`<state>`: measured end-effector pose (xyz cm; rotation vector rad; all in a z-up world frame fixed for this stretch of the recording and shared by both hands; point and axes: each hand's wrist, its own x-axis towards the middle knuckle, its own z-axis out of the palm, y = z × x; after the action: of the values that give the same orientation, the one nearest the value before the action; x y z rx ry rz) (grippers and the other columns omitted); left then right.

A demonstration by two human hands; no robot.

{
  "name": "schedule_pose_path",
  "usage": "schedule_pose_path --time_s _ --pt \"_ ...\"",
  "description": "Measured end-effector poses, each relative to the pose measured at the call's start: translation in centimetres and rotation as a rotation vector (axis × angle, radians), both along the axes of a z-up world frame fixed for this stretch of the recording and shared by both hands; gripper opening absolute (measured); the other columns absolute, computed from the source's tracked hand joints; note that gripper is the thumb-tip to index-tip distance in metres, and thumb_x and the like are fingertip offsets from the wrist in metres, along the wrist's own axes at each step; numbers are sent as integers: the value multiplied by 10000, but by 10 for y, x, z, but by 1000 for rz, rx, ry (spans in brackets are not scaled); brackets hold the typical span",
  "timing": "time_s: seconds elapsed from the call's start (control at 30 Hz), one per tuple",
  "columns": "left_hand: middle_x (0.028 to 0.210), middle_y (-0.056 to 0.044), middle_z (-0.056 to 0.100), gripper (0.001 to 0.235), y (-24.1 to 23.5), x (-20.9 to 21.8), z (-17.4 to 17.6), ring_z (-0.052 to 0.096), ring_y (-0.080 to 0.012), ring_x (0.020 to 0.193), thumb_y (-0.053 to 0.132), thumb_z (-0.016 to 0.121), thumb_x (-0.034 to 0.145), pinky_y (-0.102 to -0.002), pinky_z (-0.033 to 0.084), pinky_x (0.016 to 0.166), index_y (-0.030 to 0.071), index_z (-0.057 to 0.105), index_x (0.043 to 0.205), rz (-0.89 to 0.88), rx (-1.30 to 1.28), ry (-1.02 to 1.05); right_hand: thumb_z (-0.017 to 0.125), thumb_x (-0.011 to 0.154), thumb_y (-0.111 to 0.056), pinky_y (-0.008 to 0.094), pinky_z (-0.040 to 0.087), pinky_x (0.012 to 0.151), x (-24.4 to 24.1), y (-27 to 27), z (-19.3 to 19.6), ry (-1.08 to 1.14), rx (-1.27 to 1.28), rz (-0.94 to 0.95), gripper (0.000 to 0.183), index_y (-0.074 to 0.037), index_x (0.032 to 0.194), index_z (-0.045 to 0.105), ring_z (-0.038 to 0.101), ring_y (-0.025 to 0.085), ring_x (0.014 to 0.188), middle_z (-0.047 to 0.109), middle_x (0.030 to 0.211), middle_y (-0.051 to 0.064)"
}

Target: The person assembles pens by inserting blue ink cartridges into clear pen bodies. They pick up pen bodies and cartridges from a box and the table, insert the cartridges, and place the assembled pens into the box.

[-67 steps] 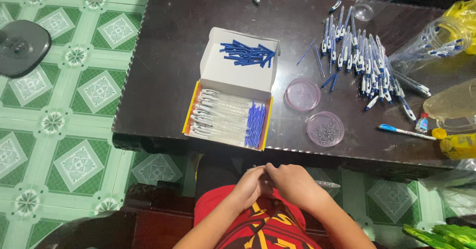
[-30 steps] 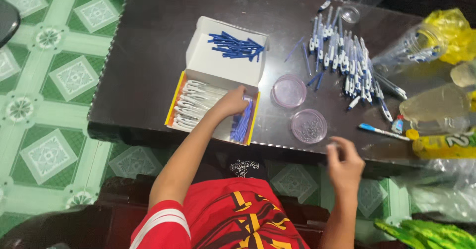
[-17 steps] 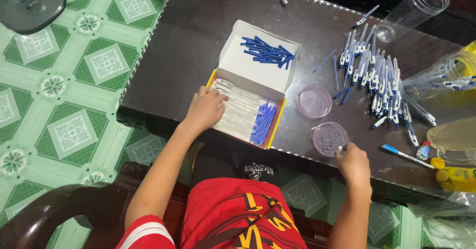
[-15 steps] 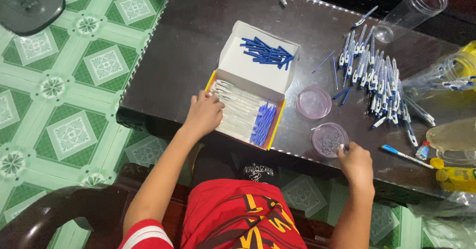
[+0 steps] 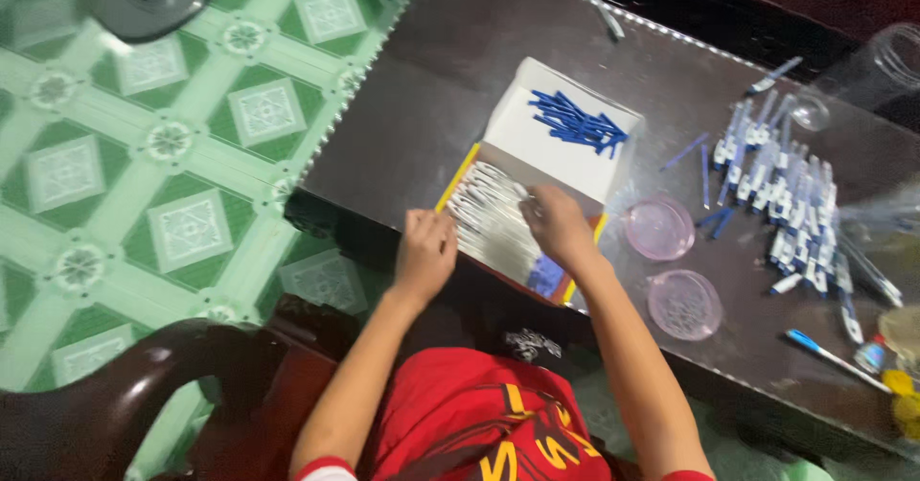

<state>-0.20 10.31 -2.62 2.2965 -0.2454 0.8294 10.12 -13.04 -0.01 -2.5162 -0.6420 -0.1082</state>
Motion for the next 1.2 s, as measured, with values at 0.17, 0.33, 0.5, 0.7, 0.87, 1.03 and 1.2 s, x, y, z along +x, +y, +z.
schedule_pose_path --time_s 0.17,0.33,0.5,0.7,0.87,1.03,1.2 --pt "838 -105 618 31 -21 -62 -29 611 -316 862 39 657 892 -429 499 840 48 676 868 -84 99 -76 779 825 -211 454 588 807 19 57 -28 -104 -205 29 390 -139 1195 679 711 325 1014 704 1018 84" --pt "898 -117 637 87 -47 -127 -26 525 -312 884 10 573 941 -421 462 848 6 629 876 -203 -144 202 775 870 -312 475 472 868 1 -12 -2 -457 -66 -117 327 -128 1128 694 651 308 991 714 1076 79" --pt "905 -62 654 75 -50 -106 -54 548 -301 909 70 604 914 -428 500 800 47 671 891 -246 -13 360 723 917 -188 474 413 829 -2 -178 2 -627 -11 -541 178 -30 974 782 689 350 908 760 953 127" --pt "1035 -212 615 285 -63 -91 -97 526 -433 1052 294 590 951 -575 506 831 35 697 1008 -204 253 753 663 1045 -355 565 366 966 -27 -318 -38 63 -103 -1004 326 -56 1139 752 516 458 1110 672 1133 190" --pt "1057 -193 636 334 -71 -72 -104 557 -462 1064 292 638 854 -575 554 754 53 692 1081 -132 344 808 669 967 -328 492 473 927 2 -349 -44 226 48 -979 352 -49 1170 735 672 362 1062 741 1101 181" --pt "1101 -180 630 362 -74 -62 -111 548 -449 1063 370 657 865 -564 562 688 75 674 1074 -89 387 814 577 977 -311 566 467 950 67 -360 -61 235 -51 -874 428 -26 1266 712 645 441 1134 723 1189 229" --pt "1027 -185 657 224 -75 -63 -108 579 -463 986 262 602 871 -617 527 640 116 711 1002 -89 273 812 660 1005 -568 598 529 831 102 -318 -46 343 -325 -1087 578 -9 1135 728 665 499 1082 725 1146 270"
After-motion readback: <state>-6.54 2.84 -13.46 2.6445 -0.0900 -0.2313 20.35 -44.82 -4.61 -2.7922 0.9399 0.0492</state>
